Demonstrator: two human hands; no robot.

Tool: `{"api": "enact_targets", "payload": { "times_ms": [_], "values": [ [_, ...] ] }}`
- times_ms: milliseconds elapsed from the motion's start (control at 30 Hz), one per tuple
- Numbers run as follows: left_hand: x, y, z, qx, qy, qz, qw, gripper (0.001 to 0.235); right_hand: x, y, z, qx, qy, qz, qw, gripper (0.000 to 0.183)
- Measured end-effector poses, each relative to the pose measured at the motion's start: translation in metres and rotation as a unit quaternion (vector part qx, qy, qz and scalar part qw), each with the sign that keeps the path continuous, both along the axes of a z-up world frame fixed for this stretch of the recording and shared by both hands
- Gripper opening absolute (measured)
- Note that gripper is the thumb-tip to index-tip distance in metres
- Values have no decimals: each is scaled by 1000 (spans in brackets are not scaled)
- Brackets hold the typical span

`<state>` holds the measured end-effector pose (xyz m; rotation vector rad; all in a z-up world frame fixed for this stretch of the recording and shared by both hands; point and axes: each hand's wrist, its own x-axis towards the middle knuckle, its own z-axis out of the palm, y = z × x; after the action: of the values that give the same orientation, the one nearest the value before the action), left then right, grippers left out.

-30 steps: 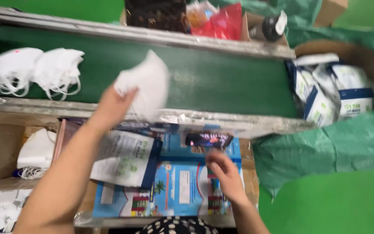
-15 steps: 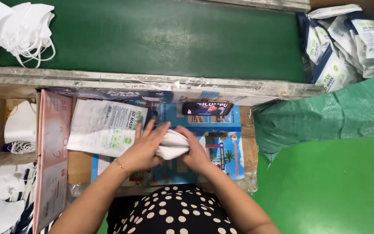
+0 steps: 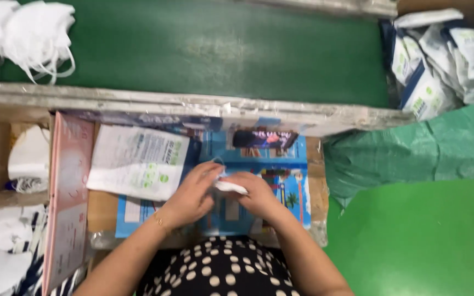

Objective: Packaging face masks into plastic bags and larger boxes at a conveyor belt.

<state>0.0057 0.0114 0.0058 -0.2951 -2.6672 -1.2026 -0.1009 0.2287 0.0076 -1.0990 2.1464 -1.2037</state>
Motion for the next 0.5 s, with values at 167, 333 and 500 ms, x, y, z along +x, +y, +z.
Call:
{"api": "enact_targets", "payload": {
  "times_ms": [167, 333, 500],
  "values": [
    [-3, -25, 9, -81, -101, 173, 976, 48, -18, 70, 16, -141, -227, 6, 964, 32],
    [-10, -19, -23, -169, -112, 204, 958, 42, -24, 65, 5, -84, -146, -94, 981, 27],
    [-11, -10, -25, -207, -108, 215, 948, 42, -3, 37, 5, 23, 74, -197, 977, 30]
  ]
}}
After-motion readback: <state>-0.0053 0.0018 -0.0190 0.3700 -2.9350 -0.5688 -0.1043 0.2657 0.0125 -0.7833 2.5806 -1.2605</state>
